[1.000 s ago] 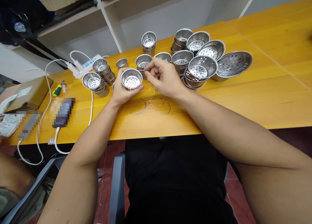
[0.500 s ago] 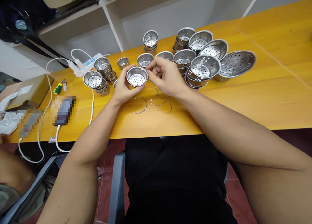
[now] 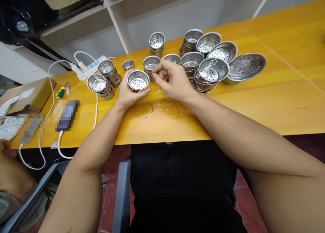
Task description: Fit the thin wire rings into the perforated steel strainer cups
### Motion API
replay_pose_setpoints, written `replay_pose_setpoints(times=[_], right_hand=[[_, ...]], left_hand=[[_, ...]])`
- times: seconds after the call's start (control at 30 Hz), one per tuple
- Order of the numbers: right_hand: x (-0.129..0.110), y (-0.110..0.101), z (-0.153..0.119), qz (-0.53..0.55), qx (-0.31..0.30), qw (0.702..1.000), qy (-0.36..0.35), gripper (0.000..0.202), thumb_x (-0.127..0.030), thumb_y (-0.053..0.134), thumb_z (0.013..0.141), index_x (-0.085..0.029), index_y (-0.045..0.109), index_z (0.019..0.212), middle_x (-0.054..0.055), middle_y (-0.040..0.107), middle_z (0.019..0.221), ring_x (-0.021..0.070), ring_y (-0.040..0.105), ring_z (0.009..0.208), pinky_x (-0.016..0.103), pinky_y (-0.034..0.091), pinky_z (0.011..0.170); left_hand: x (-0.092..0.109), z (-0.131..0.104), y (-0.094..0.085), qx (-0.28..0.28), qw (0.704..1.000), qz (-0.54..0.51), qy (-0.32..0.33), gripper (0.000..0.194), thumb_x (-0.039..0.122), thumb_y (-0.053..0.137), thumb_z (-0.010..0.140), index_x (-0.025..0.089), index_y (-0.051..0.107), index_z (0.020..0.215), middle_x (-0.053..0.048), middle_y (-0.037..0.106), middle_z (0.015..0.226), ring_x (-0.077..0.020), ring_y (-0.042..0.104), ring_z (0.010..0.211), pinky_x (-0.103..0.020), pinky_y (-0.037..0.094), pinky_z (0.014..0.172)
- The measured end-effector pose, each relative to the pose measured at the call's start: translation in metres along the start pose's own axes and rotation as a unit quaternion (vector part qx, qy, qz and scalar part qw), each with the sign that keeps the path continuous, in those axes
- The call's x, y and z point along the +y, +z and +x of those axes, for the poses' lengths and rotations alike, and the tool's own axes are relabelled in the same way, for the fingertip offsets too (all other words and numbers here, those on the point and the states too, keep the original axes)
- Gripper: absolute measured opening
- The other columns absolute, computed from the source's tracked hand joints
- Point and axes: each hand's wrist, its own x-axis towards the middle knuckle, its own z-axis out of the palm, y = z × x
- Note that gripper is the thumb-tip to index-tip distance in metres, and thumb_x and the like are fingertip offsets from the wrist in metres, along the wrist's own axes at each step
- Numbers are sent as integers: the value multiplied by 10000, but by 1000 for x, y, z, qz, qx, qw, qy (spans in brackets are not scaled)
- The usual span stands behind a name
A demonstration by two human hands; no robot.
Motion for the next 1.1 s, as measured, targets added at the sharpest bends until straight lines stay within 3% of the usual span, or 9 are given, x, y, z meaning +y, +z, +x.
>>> replay_pose_setpoints(times=[0.2, 0.37, 0.53, 0.67, 0.83, 1.1], right_hand=[[-2, -1, 1, 0, 2, 1000, 3, 442, -690, 989, 1023, -311, 763, 998, -8, 582, 709, 196, 503, 647, 382, 443, 555], [-1, 0, 1, -1, 3, 1000, 6, 467, -726, 988, 1013, -316, 764, 1004, -8, 579, 706, 196, 490, 642, 385, 451, 550], [-2, 0, 0, 4, 3, 1000, 10, 468, -716, 997, 1007, -315, 756, 994, -10, 578, 706, 191, 486, 636, 388, 449, 552], [-4, 0, 0, 14, 4, 1000, 24, 446, -686, 1014, 992, -328, 748, 996, -8, 562, 714, 204, 471, 639, 401, 426, 559], [-7, 1, 1, 10, 7, 999, 36, 488, -750, 1000, 971, -338, 742, 1007, -2, 563, 725, 219, 473, 650, 404, 412, 565], [-9, 0, 0, -1, 5, 1000, 27, 486, -751, 996, 979, -330, 754, 978, -2, 570, 696, 212, 486, 637, 399, 426, 547]], left_hand=[[-8, -2, -1, -8, 999, -24, 20, 998, 901, 852, 985, 375, 410, 1710, -112, 706, 1602, -330, 787, 1489, -546, 678, 1282], [-15, -3, -1, -34, 999, -22, 9, 1031, 871, 869, 987, 382, 365, 1741, -118, 673, 1651, -345, 752, 1530, -584, 627, 1341], [-10, -3, -3, -37, 999, -28, 6, 1012, 843, 921, 963, 369, 416, 1700, -110, 702, 1612, -335, 774, 1496, -591, 628, 1346], [-3, -2, -2, -16, 1000, -20, 0, 994, 911, 893, 944, 352, 470, 1650, -107, 741, 1555, -312, 819, 1432, -550, 693, 1265], [3, -1, 1, -25, 1000, -4, -11, 982, 919, 875, 955, 355, 477, 1654, -99, 761, 1537, -290, 839, 1385, -542, 713, 1206], [23, 3, -2, -5, 1000, 3, -23, 948, 844, 1058, 802, 301, 684, 1482, -97, 791, 1438, -315, 808, 1382, -589, 689, 1267]])
